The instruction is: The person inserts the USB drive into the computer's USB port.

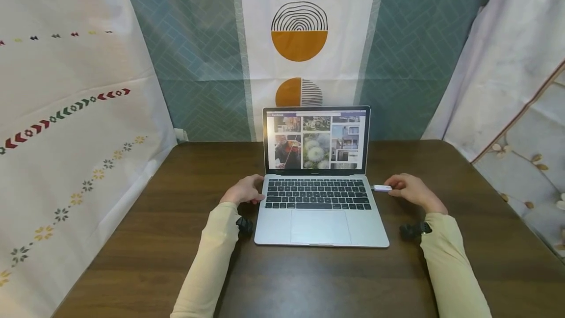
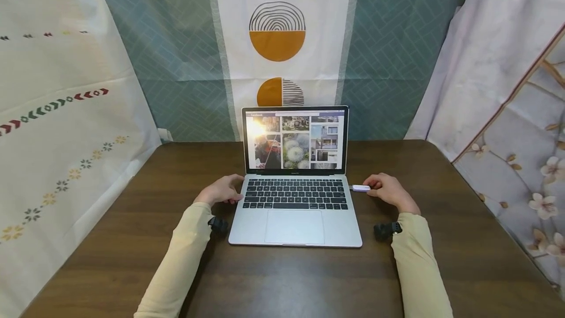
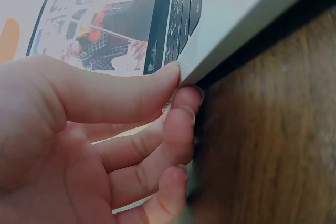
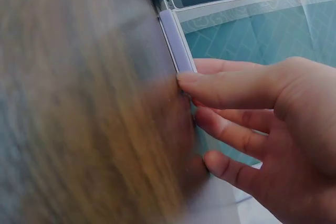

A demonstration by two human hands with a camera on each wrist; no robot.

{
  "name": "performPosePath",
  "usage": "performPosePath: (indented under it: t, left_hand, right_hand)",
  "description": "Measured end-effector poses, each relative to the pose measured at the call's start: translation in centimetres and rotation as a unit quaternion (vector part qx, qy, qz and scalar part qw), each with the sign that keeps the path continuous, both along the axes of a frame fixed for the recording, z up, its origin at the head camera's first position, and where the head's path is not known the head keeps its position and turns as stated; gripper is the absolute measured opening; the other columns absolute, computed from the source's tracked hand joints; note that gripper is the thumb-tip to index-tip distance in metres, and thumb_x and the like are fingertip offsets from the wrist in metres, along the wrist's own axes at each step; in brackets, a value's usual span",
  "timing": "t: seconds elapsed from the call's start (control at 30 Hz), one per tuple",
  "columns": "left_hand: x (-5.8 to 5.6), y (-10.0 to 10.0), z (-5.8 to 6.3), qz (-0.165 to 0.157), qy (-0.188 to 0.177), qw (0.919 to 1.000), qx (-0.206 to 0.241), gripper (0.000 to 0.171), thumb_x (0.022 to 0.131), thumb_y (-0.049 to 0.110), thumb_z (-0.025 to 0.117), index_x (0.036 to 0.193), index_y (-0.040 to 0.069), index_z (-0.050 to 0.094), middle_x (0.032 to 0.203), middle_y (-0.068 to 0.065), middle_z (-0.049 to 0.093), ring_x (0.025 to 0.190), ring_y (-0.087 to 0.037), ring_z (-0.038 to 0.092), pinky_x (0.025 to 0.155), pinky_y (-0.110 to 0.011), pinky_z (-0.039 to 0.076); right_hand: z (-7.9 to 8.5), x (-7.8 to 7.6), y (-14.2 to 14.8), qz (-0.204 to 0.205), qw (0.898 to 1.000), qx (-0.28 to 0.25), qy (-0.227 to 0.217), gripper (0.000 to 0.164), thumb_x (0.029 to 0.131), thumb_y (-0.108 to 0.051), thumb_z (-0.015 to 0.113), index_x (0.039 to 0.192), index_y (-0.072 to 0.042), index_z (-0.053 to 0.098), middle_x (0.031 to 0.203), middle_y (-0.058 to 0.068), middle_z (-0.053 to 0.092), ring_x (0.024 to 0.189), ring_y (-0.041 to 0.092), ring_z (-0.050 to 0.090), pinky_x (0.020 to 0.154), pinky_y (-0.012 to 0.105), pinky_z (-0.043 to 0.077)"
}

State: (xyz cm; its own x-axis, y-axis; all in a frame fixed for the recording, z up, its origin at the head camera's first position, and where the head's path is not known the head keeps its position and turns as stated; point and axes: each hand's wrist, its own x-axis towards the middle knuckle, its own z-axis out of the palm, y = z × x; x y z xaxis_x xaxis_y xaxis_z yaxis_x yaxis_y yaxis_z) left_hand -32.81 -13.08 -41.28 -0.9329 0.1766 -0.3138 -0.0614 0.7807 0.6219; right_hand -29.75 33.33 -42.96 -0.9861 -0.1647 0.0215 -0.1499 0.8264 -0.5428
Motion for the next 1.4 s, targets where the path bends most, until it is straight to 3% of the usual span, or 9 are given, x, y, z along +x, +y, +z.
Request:
performPosePath:
  t: [0.53,0.83,1.17,1.4]
  left_hand:
    - [-0.05,-0.04,0.26,-0.001,-0.003,1.0,0.002,0.061,0.088,0.01,0.068,0.143,0.008,0.043,0.081,-0.008,0.062,0.066,-0.018,0.057,0.063,-0.027,0.043]
    - [-0.04,0.03,0.23,0.001,-0.003,1.0,-0.007,0.061,0.088,0.011,0.068,0.143,0.008,0.044,0.089,-0.011,0.064,0.068,-0.019,0.058,0.066,-0.029,0.043]
    - [0.03,-0.05,0.17,-0.001,-0.004,1.0,-0.004,0.061,0.088,0.01,0.068,0.144,0.008,0.043,0.086,-0.01,0.063,0.067,-0.018,0.058,0.068,-0.031,0.043]
    - [-0.02,0.01,0.28,0.003,-0.007,1.0,-0.005,0.061,0.087,0.01,0.069,0.143,0.008,0.044,0.086,-0.011,0.064,0.067,-0.018,0.058,0.066,-0.029,0.043]
  right_hand:
    - [0.2,-0.25,0.3,-0.009,1.0,-0.001,-0.019,0.017,0.085,-0.006,0.069,0.101,0.0,0.069,0.094,0.019,0.066,0.081,0.025,0.057,0.076,0.044,0.052]
    - [0.05,-0.37,0.26,-0.014,1.0,0.003,-0.01,0.018,0.084,-0.007,0.07,0.1,0.002,0.069,0.093,0.018,0.068,0.081,0.025,0.058,0.075,0.043,0.051]
    - [-0.12,-0.37,0.12,-0.028,1.0,-0.003,-0.001,0.019,0.085,-0.007,0.07,0.101,0.003,0.069,0.096,0.021,0.068,0.084,0.028,0.059,0.078,0.045,0.051]
    - [0.09,-0.52,-0.01,-0.025,0.999,-0.004,0.019,0.017,0.083,-0.005,0.071,0.098,0.005,0.069,0.09,0.02,0.068,0.078,0.026,0.06,0.072,0.038,0.05]
